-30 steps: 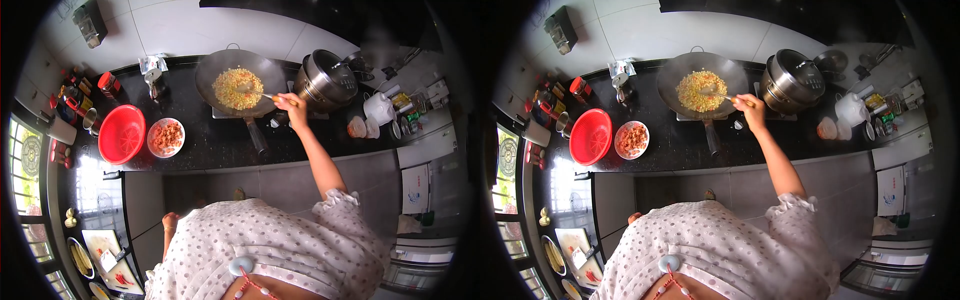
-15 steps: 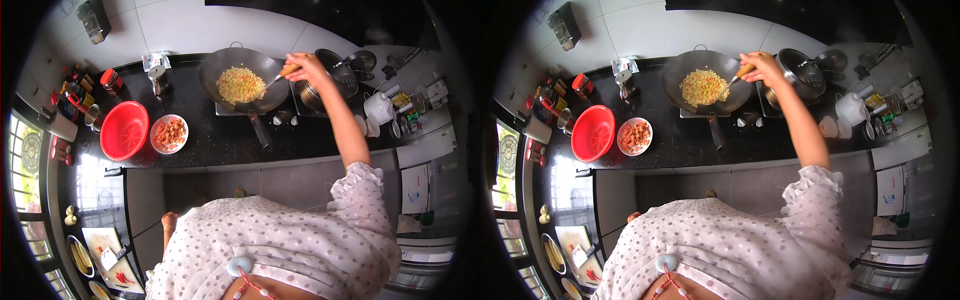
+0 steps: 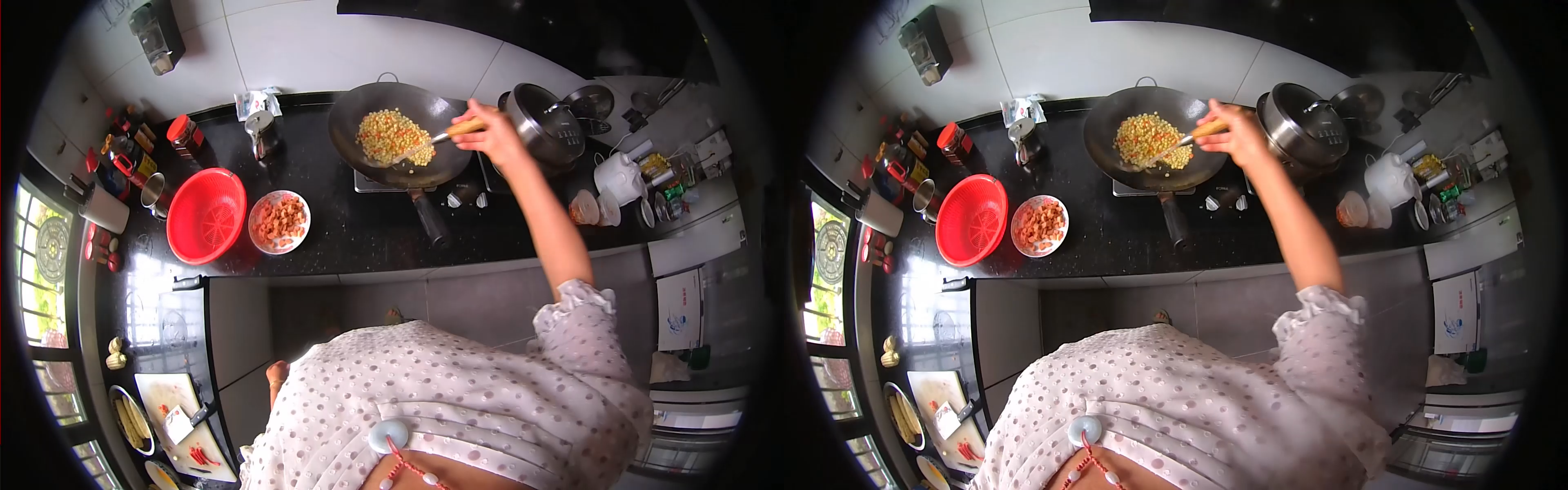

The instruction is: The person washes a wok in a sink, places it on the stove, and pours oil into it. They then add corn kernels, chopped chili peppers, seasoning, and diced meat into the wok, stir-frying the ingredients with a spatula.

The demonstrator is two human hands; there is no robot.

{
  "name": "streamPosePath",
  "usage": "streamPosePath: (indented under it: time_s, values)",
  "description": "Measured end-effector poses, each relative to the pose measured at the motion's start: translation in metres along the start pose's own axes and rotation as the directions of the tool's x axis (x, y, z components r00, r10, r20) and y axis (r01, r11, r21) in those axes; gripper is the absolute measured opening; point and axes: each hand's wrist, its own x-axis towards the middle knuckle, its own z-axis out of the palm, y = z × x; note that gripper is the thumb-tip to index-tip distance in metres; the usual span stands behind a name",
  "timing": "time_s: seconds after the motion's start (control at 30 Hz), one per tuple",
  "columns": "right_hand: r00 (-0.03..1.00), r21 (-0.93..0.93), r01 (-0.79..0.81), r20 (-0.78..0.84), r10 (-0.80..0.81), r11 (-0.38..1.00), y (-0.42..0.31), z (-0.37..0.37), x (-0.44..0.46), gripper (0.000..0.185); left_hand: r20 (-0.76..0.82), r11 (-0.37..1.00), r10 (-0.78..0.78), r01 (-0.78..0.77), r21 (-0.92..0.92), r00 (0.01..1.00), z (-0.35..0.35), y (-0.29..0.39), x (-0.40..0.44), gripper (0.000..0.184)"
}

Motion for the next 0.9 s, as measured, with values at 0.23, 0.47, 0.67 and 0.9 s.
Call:
streamPosePath:
  time_s: [0.23,0.47,0.67,0.9]
  values:
    - [0.956,0.157,0.164,-0.27,-0.117,0.974,0.022,0.005,0.044,0.036,-0.118,0.997,0.043,-0.049,-0.052,0.992,-0.013,0.009,-0.005,0.024]
    - [0.968,0.068,0.127,-0.226,-0.109,0.99,0.079,0.0,0.009,0.027,0.12,0.994,-0.106,0.106,0.0,0.987,0.009,-0.007,-0.017,0.022]
    - [0.987,-0.148,0.103,-0.103,-0.119,0.984,0.0,-0.031,-0.043,0.034,0.182,0.993,-0.066,0.046,0.11,0.981,0.002,-0.004,-0.004,0.02]
    - [1.0,-0.311,0.001,0.018,0.005,0.95,-0.037,-0.02,-0.004,0.034,-0.084,0.978,-0.002,-0.016,-0.207,0.996,-0.053,0.025,-0.007,0.024]
